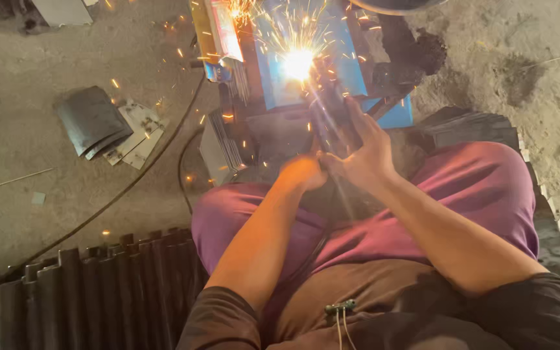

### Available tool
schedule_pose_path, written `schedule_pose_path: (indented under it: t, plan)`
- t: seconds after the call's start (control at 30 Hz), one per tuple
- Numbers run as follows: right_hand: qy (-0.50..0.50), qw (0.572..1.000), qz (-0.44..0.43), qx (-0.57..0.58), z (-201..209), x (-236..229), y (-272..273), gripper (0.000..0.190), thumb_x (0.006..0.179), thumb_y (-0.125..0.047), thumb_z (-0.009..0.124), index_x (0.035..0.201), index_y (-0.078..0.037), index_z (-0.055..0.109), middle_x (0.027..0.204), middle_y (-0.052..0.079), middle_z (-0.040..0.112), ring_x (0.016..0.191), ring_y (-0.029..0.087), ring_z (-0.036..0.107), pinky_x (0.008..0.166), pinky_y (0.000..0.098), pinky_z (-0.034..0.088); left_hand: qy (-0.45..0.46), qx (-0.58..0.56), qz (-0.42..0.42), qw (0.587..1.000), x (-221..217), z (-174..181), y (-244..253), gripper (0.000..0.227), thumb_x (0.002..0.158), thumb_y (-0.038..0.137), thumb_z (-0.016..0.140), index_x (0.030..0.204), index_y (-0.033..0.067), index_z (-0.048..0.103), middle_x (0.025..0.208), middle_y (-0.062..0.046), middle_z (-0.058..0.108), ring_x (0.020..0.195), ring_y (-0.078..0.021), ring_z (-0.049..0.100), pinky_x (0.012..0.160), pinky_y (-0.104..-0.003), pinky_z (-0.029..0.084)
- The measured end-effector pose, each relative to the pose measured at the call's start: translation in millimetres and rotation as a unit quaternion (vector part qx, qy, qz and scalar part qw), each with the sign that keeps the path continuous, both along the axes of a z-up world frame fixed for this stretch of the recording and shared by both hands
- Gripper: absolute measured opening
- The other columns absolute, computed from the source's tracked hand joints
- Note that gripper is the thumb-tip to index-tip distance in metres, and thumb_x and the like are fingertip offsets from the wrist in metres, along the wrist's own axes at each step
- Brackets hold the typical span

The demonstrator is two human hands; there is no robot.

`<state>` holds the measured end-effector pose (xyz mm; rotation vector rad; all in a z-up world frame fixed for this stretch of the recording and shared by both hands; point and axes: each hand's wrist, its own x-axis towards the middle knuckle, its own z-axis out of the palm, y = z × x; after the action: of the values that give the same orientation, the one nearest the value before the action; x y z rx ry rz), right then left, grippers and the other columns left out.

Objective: The person sits on the floor and welds a small metal piece onto a blue rectangular board using a welding torch. They repeatedly position the metal piece, apply the weld, and then move the finished board aside to repeat the process with another board.

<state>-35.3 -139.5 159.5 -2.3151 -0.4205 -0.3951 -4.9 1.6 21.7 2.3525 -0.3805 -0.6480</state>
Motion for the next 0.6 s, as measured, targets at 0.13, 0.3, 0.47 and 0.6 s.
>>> schedule_pose_path:
  t: [0.13, 0.3, 0.47, 0.6]
  plan:
    - [-0.016, 1.000, 0.012, -0.006, 2, 0, -2, 0.107, 0.070, -0.025, 0.093, 0.158, 0.002, 0.039, 0.133, 0.022, 0.065, 0.119, 0.034, 0.068, 0.098, 0.0397, 0.056, 0.033, 0.043, -0.001, 0.999, 3, 8, 1, 0.112, 0.084, 0.047, 0.073, 0.160, 0.0147, -0.004, 0.140, -0.016, 0.057, 0.123, -0.0367, 0.059, 0.100, -0.047, 0.049]
    - [0.017, 0.999, -0.011, -0.035, 1, -5, 3, 0.112, 0.066, -0.030, 0.096, 0.158, 0.001, 0.040, 0.127, 0.022, 0.066, 0.115, 0.035, 0.068, 0.096, 0.0409, 0.055, -0.003, 0.003, 0.003, 1.000, -1, -4, -1, 0.116, 0.084, 0.047, 0.073, 0.162, 0.0074, -0.003, 0.135, -0.017, 0.066, 0.119, -0.0367, 0.066, 0.099, -0.046, 0.053]
    - [0.003, 0.999, -0.007, -0.046, 4, -7, 2, 0.112, 0.068, -0.030, 0.096, 0.157, 0.004, 0.038, 0.130, 0.022, 0.065, 0.118, 0.035, 0.068, 0.098, 0.0420, 0.055, 0.047, 0.046, 0.000, 0.998, -3, 19, 3, 0.114, 0.087, 0.052, 0.069, 0.166, 0.0147, -0.005, 0.130, -0.017, 0.069, 0.117, -0.0362, 0.067, 0.097, -0.048, 0.054]
    - [0.046, 0.999, -0.015, 0.004, 0, -4, 0, 0.111, 0.067, -0.028, 0.094, 0.158, 0.003, 0.038, 0.127, 0.018, 0.067, 0.108, 0.025, 0.067, 0.091, 0.0346, 0.055, 0.072, 0.059, -0.001, 0.996, -4, 47, 7, 0.118, 0.086, 0.055, 0.071, 0.162, 0.0204, -0.012, 0.133, -0.018, 0.062, 0.117, -0.0355, 0.064, 0.097, -0.048, 0.052]
